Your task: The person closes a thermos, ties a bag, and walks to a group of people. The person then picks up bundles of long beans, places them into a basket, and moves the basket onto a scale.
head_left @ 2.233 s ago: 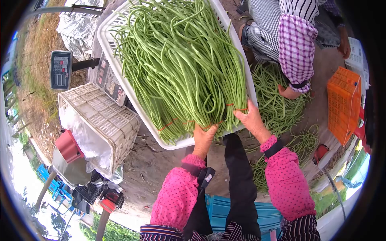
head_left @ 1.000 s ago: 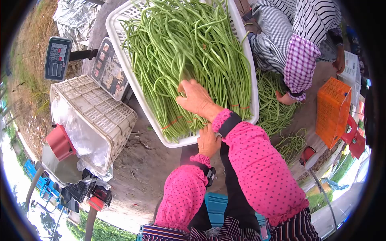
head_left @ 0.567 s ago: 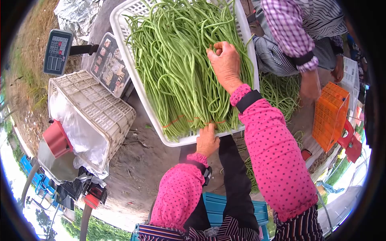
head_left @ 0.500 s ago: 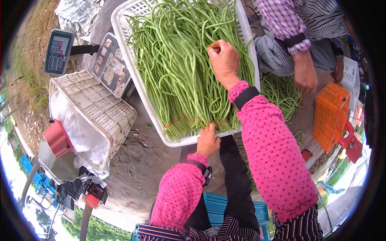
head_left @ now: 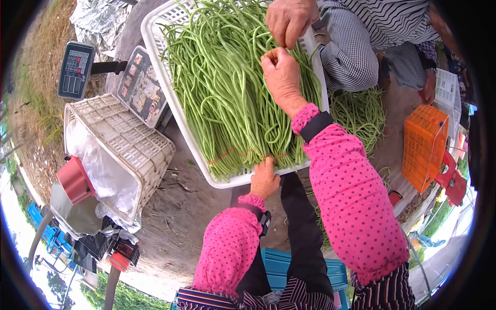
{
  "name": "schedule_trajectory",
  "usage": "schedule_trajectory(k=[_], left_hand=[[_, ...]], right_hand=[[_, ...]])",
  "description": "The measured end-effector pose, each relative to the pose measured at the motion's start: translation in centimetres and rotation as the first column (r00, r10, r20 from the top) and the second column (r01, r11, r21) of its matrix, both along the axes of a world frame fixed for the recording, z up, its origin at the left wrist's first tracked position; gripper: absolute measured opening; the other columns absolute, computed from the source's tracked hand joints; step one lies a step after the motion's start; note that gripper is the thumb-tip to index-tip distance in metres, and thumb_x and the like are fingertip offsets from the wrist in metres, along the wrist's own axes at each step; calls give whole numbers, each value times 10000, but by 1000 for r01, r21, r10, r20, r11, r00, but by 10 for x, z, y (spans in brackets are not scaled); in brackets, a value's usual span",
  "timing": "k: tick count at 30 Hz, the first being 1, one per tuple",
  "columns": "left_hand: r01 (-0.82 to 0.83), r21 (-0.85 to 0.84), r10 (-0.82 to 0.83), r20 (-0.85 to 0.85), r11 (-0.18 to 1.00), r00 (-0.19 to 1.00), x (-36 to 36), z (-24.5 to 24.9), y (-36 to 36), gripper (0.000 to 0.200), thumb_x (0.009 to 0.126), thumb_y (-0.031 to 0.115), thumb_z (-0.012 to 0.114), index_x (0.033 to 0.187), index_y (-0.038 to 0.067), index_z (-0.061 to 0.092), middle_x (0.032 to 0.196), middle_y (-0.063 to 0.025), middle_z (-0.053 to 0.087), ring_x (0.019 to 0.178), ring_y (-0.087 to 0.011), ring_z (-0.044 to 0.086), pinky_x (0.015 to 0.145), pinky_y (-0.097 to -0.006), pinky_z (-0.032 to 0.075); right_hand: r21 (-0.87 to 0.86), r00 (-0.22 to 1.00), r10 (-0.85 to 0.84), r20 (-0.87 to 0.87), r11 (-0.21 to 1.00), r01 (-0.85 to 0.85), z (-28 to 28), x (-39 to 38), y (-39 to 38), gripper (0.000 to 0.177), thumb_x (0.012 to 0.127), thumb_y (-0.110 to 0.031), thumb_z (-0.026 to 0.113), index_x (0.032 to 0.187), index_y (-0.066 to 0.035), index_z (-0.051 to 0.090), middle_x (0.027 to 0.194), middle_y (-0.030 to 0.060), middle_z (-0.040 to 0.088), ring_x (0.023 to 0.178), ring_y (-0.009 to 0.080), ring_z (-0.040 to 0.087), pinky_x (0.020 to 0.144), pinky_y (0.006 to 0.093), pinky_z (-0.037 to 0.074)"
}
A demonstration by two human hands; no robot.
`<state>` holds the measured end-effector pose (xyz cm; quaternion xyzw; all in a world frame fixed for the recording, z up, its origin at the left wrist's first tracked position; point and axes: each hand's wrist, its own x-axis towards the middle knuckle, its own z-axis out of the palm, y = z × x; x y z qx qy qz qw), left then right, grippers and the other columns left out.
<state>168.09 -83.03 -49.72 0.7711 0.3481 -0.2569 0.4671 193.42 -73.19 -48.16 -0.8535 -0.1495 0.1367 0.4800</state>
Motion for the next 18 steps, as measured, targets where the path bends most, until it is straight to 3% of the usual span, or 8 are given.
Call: schedule_trajectory(k=[2, 6, 9, 11, 13, 15, 16, 18], left_hand=[[-7, 10, 7, 6, 1000, 1000, -1, 0, -1, 435, 688, 111, 621, 1080, 115, 432, 939, -102, 529, 936, -320, 479, 766, -446, 413], [-5, -1, 5, 14, 1000, 1000, -1, 1, 1, 459, 678, 119, 639, 1088, 118, 431, 928, -105, 536, 935, -317, 489, 774, -440, 416], [15, -131, -19, -32, 991, 999, -1, 4, 8, 500, 683, 164, 649, 1125, 126, 419, 1092, -121, 509, 1043, -339, 469, 824, -478, 422], [32, -161, -28, 29, 986, 999, -8, 2, 11, 603, 668, 207, 672, 1202, 129, 403, 1093, -131, 512, 1046, -351, 472, 858, -458, 413], [76, -184, -46, 163, 980, 986, -25, -4, 11, 649, 666, 226, 678, 1241, 130, 394, 1101, -142, 513, 1062, -358, 467, 877, -448, 406], [121, -244, -90, 137, 962, 986, -31, 20, 24, 618, 672, 252, 678, 1225, 90, 456, 1171, -171, 495, 1110, -358, 451, 918, -416, 389], [143, -190, -122, 116, 971, 986, -37, 33, 28, 595, 676, 246, 673, 1209, 72, 474, 1177, -172, 496, 1100, -353, 459, 916, -404, 391], [150, -214, -130, 105, 965, 986, -53, 57, 40, 539, 686, 234, 666, 1169, 52, 510, 1167, -176, 503, 1093, -355, 466, 919, -402, 392]], right_hand=[[-102, 997, 25, 77, 995, -17, -2, -7, -14, 103, 772, -126, 599, 759, -24, 590, 700, 134, 613, 659, 306, 598, 648, 399, 475], [-17, 997, -11, -74, 1000, 9, 5, -27, -32, 103, 766, -117, 613, 767, -18, 584, 728, 128, 611, 655, 276, 601, 631, 378, 475], [38, 980, -6, -200, 999, 14, 24, -56, -56, 94, 757, -90, 625, 786, -19, 570, 729, 119, 608, 660, 267, 601, 626, 366, 476], [-7, 970, 34, -242, 999, -37, 36, -86, -84, 82, 803, -64, 610, 819, -4, 556, 682, 7, 568, 584, 52, 506, 537, 219, 433], [-7, 936, 18, -350, 1000, -22, 42, -123, -122, 79, 802, -60, 605, 811, -3, 550, 685, 24, 576, 597, 75, 516, 547, 238, 435], [-91, 883, -6, -468, 995, -41, 67, -156, -166, 83, 796, -57, 603, 815, -1, 545, 685, 46, 580, 612, 106, 531, 568, 269, 443], [-165, 818, -29, -575, 983, -81, 81, -170, -191, 123, 768, -114, 604, 817, -19, 545, 751, 138, 607, 721, 319, 598, 656, 384, 474], [-284, 799, -84, -596, 952, -112, 103, -202, -246, 129, 766, -130, 590, 808, -19, 540, 788, 150, 603, 760, 329, 589, 671, 405, 461]])
